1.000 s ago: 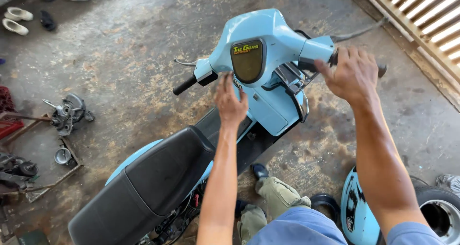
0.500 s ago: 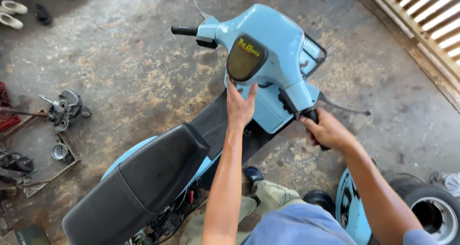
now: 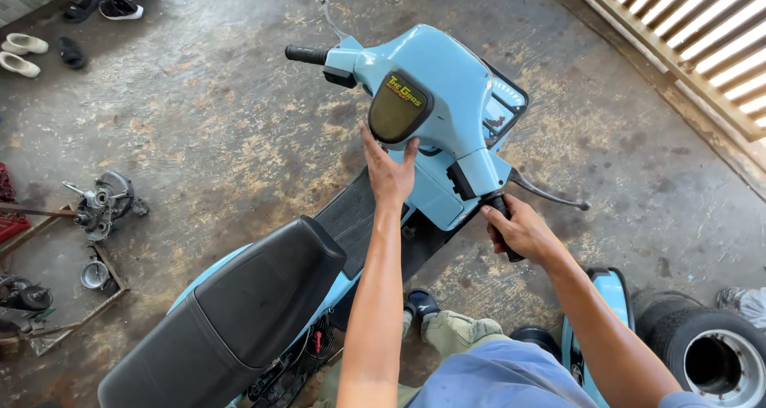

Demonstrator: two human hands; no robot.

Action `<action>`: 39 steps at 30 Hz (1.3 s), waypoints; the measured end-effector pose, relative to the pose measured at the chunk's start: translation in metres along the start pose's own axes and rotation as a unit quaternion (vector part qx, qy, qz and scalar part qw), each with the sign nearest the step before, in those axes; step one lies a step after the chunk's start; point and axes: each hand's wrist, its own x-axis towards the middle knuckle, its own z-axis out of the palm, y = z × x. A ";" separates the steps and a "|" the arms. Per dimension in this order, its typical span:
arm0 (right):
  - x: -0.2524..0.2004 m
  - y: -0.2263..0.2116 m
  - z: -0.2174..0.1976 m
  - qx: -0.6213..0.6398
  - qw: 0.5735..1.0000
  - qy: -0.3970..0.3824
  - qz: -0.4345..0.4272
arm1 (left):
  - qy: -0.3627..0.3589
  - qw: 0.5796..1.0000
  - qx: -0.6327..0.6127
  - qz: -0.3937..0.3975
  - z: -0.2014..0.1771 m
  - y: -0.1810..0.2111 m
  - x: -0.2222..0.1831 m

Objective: Repairing a scooter engine by removing and inspecting the spark plug

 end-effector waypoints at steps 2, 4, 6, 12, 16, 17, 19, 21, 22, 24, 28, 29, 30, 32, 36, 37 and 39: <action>-0.005 -0.006 -0.002 0.015 1.000 -0.010 -0.006 | -0.007 1.000 0.002 0.022 -0.012 0.019 -0.002; -0.005 0.000 0.001 0.032 0.999 -0.017 -0.012 | -0.018 0.999 0.006 0.046 -0.019 0.025 0.001; 0.002 0.016 0.006 0.126 0.991 -0.041 -0.014 | -0.028 0.996 0.039 0.077 -0.019 0.017 0.008; 0.009 0.026 0.015 0.157 0.986 -0.028 -0.040 | -0.022 0.996 0.017 0.084 -0.020 0.017 0.014; 0.006 0.037 0.014 0.153 0.987 -0.032 -0.047 | -0.025 0.998 0.016 0.061 -0.014 0.003 0.008; 0.009 0.034 0.012 0.153 0.986 -0.035 -0.050 | -0.031 0.998 0.020 0.055 -0.015 0.009 0.010; 0.015 0.031 0.010 0.155 0.985 -0.038 -0.059 | -0.035 0.998 0.024 0.054 -0.017 0.015 0.015; 0.017 0.037 0.009 0.164 0.984 -0.050 -0.045 | -0.023 0.997 0.057 0.053 -0.014 0.009 0.012; 0.017 0.039 0.006 0.166 0.984 -0.050 -0.041 | -0.026 0.997 0.059 0.050 -0.011 0.008 0.012; 0.020 0.039 0.004 0.156 0.984 -0.062 -0.056 | -0.022 0.996 0.067 0.046 -0.008 0.003 0.015; 0.030 0.019 -0.004 0.124 0.987 -0.071 -0.072 | -0.011 0.997 0.052 0.052 -0.009 0.019 0.027; 0.024 0.027 -0.004 0.140 0.986 -0.069 -0.064 | -0.026 0.998 0.047 0.037 -0.011 0.019 0.018; 0.018 0.034 -0.003 0.155 0.984 -0.068 -0.057 | -0.042 0.998 0.042 0.022 -0.014 0.019 0.010; 0.015 0.025 -0.003 0.151 0.985 -0.068 -0.046 | -0.039 0.998 0.050 0.013 -0.012 0.011 0.012; 0.017 0.025 0.000 0.145 0.987 -0.054 -0.039 | -0.037 0.998 0.035 0.023 -0.018 0.018 0.013; 0.016 0.021 -0.002 0.141 0.988 -0.050 -0.042 | -0.037 0.999 0.030 0.025 -0.016 0.021 0.015; 0.012 0.016 -0.001 0.096 0.995 -0.028 -0.018 | -0.014 0.999 0.018 0.044 -0.014 0.019 0.014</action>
